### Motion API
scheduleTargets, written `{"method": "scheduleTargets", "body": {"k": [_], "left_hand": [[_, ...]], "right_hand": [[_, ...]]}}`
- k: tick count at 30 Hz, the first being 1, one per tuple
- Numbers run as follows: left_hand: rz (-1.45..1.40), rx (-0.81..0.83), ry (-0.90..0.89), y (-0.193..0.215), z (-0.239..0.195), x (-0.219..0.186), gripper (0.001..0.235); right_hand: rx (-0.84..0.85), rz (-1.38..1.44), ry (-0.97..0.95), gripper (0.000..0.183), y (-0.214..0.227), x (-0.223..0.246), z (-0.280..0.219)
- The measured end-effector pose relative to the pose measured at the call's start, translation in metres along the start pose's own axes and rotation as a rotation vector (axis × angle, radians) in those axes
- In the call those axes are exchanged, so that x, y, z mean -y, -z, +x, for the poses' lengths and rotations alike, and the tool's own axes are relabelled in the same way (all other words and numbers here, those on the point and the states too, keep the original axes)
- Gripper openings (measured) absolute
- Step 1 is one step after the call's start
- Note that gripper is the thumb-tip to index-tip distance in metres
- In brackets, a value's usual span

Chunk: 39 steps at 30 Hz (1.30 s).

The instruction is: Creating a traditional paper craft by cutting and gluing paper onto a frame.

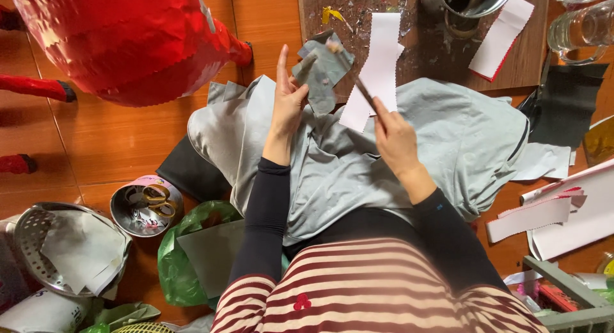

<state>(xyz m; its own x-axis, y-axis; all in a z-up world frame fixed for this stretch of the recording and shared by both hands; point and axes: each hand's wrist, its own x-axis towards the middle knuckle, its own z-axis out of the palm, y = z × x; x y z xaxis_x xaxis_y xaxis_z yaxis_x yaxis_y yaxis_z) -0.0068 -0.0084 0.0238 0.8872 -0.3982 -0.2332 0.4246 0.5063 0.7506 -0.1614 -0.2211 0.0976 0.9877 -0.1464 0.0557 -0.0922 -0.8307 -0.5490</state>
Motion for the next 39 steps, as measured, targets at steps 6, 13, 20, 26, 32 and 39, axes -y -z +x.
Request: {"method": "scheduleTargets", "body": {"k": [6, 13, 20, 26, 32, 39], "left_hand": [[0.03, 0.033, 0.027, -0.007, -0.001, -0.006, 0.1], [-0.127, 0.024, 0.038, -0.002, 0.002, -0.008, 0.099], [-0.007, 0.045, 0.031, 0.015, 0.005, 0.015, 0.094], [-0.129, -0.016, 0.054, 0.006, 0.004, -0.004, 0.092], [-0.236, -0.092, -0.015, -0.002, 0.002, -0.013, 0.085], [-0.687, -0.109, 0.128, 0.05, 0.013, 0.032, 0.053]], "right_hand": [[-0.014, 0.061, -0.022, 0.046, 0.008, 0.011, 0.0], [-0.047, 0.062, 0.023, 0.041, 0.005, 0.003, 0.005], [0.019, -0.049, 0.137, 0.043, 0.006, 0.021, 0.009], [-0.122, 0.246, 0.047, 0.042, 0.013, 0.017, 0.003], [0.013, 0.055, 0.043, 0.048, -0.001, 0.015, -0.032], [-0.074, -0.008, 0.157, 0.051, -0.005, 0.021, -0.022]]}}
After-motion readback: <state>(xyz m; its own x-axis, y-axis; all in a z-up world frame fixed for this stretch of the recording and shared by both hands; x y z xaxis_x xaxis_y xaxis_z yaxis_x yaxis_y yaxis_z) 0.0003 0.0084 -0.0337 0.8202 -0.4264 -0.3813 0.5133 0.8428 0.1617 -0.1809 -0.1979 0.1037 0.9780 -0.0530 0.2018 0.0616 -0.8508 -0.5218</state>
